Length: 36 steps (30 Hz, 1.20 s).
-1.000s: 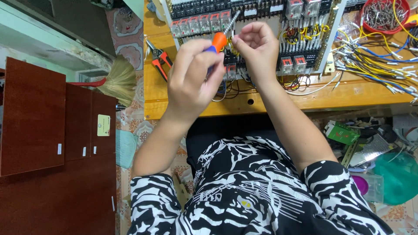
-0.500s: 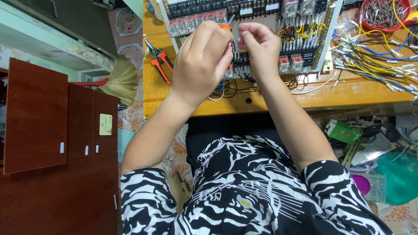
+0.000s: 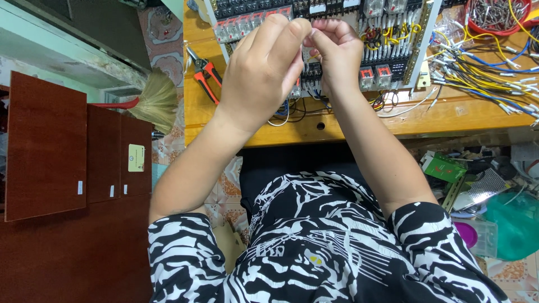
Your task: The person uses a screwdriver to connect multiple wires to terminals on an electrical panel. They strip wire ends, insert them into terminal blocks, and tighten the screws to secure the connections.
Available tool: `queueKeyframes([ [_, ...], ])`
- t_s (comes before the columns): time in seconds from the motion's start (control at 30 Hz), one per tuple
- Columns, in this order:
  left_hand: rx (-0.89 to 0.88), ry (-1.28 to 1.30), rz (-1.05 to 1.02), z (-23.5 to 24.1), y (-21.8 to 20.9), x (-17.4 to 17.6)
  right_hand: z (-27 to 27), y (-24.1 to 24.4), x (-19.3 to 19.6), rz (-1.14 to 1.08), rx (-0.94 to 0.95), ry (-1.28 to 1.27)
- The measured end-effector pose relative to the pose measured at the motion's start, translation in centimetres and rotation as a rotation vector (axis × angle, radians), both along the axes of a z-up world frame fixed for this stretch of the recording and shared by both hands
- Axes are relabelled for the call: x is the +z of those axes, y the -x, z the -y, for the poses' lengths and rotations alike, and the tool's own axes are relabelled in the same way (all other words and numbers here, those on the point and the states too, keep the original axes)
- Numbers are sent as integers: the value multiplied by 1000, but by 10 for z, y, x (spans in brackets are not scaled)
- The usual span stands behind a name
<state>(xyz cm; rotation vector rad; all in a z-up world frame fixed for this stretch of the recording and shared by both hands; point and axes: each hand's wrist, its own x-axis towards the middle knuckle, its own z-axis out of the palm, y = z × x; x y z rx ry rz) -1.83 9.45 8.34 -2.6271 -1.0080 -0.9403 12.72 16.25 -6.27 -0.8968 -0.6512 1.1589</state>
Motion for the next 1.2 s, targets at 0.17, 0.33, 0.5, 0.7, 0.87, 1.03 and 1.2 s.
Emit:
queueKeyframes([
  [0.17, -11, -23, -60, 4, 1, -3, 0, -3, -4, 54, 32, -48],
  [0.33, 52, -97, -110, 1, -5, -12, -1, -5, -2, 279, 74, -21],
  [0.5, -2, -58, -220, 1, -7, -2, -7, -10, -14, 332, 112, -58],
  [0.7, 55, -269, -273, -9, -8, 0, -5, -19, -15, -82, 296, -25],
  [0.87, 8, -426, -345, -17, -10, -4, -9, -27, -16, -176, 237, 97],
  [1.03, 19, -466, -312, -26, -7, -6, -7, -14, -8, -57, 162, 134],
  [1.2, 208, -602, -408, -22, 6, -7, -10, -1, -4, -39, 89, 49],
])
